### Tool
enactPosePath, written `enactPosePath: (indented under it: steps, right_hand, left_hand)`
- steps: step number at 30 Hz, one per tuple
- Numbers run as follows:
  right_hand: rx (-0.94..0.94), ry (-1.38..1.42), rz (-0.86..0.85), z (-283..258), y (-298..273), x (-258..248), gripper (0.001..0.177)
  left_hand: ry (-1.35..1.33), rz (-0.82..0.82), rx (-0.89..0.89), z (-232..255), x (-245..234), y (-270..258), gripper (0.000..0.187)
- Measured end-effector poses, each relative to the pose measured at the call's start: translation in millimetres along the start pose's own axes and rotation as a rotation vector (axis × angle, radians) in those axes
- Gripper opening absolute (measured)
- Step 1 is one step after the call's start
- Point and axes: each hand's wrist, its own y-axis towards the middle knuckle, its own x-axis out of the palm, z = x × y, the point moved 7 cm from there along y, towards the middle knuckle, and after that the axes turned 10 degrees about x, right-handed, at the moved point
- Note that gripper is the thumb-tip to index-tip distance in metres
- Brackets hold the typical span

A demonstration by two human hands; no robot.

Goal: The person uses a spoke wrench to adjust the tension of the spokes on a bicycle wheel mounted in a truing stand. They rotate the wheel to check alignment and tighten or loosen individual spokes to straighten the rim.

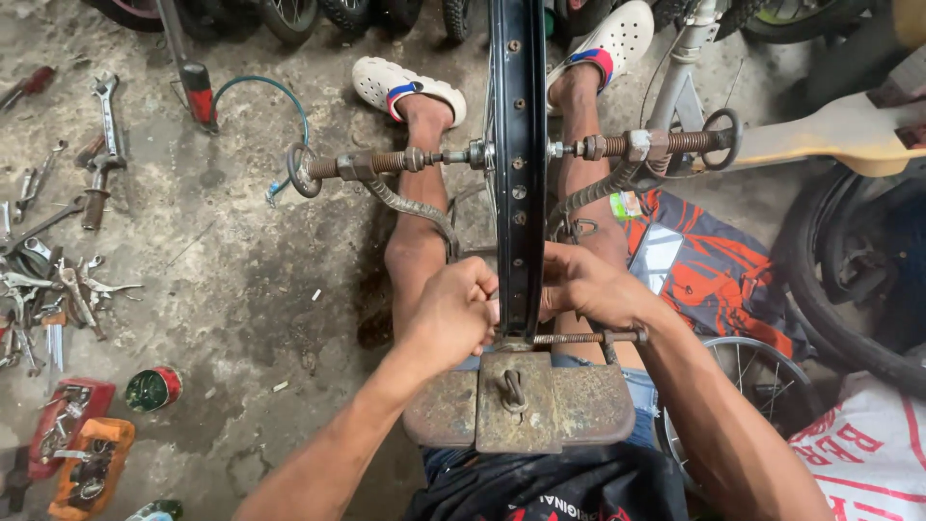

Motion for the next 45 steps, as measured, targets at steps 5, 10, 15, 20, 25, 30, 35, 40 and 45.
enactPosePath:
  steps: [5,10,15,20,25,30,35,40,45]
  right_hand:
    - [0.065,0.031,0.035,-14,-4,10,0.051]
    - [0.099,0.087,0.087,7,-4,7,0.043]
    - [0.131,0.038,0.124,5,-1,-6,0.026]
    - [0.081,0.023,0.082,-13,-10,5,0.038]
    - [0.051,0.042,0.003,-16,-14,7,0.043]
    - [0.061,0.047,0.024,-33,-24,16,0.039]
    - [-0.027,-0.017,0.058,-42,-34,9,0.017]
    - [-0.069,-0.010,0.128,-57,-45,7,0.016]
    - [-0.052,-0.091,0.224,-73,-55,12,0.019]
  left_hand:
    - [-0.066,0.139,0.002,2,-13,2,0.008]
    - [-0.190,0.378,0.146,-8,-34,-8,0.008]
    - [-0.302,0.408,0.295,-6,-42,15,0.009]
    - [-0.347,0.430,0.325,7,-46,1,0.008]
    - [-0.388,0.421,0.339,7,-47,-1,0.011]
    - [-0.398,0.418,0.318,9,-47,-4,0.011]
    - [-0.421,0.416,0.319,5,-48,-2,0.011]
    - [-0.435,0.413,0.318,3,-48,-3,0.012]
    - [-0.455,0.375,0.314,2,-46,-2,0.012]
